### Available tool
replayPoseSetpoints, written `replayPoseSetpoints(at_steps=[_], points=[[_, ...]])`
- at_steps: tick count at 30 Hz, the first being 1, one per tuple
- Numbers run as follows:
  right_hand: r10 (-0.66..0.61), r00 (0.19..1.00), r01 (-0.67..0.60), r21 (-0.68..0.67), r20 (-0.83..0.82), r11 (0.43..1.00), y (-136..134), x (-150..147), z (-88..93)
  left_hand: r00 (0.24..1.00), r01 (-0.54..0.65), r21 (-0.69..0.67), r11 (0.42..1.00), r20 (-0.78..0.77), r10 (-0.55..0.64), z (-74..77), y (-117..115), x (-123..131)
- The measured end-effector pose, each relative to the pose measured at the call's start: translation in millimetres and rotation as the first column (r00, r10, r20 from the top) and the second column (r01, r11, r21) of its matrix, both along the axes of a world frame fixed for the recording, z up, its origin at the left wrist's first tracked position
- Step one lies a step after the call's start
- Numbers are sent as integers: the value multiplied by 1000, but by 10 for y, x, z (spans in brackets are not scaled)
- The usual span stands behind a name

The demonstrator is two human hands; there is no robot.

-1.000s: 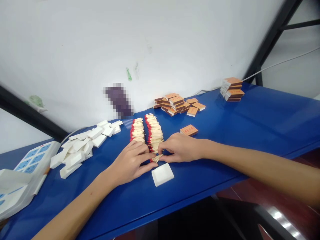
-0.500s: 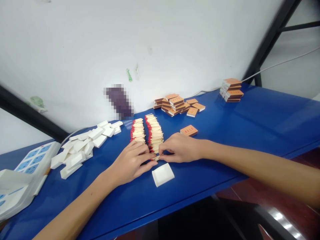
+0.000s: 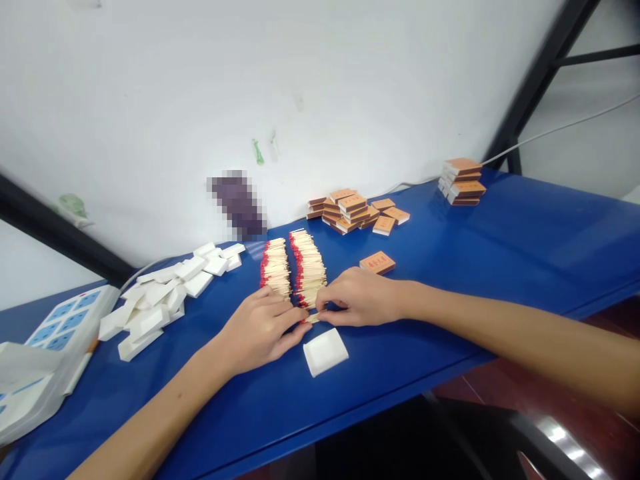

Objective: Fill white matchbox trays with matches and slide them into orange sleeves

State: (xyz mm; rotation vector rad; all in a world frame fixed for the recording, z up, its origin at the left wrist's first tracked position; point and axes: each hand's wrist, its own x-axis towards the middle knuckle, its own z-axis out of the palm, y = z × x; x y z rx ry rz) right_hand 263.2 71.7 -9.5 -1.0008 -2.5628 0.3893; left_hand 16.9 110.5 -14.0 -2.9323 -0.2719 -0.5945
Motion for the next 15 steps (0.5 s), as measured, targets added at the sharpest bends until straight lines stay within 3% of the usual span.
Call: replayPoseSetpoints(at_steps=[15], points=[[11,1000,-12,-36,-18,999,-13,-5,23,1000,8,66,998,23,-9,21,-7,18]])
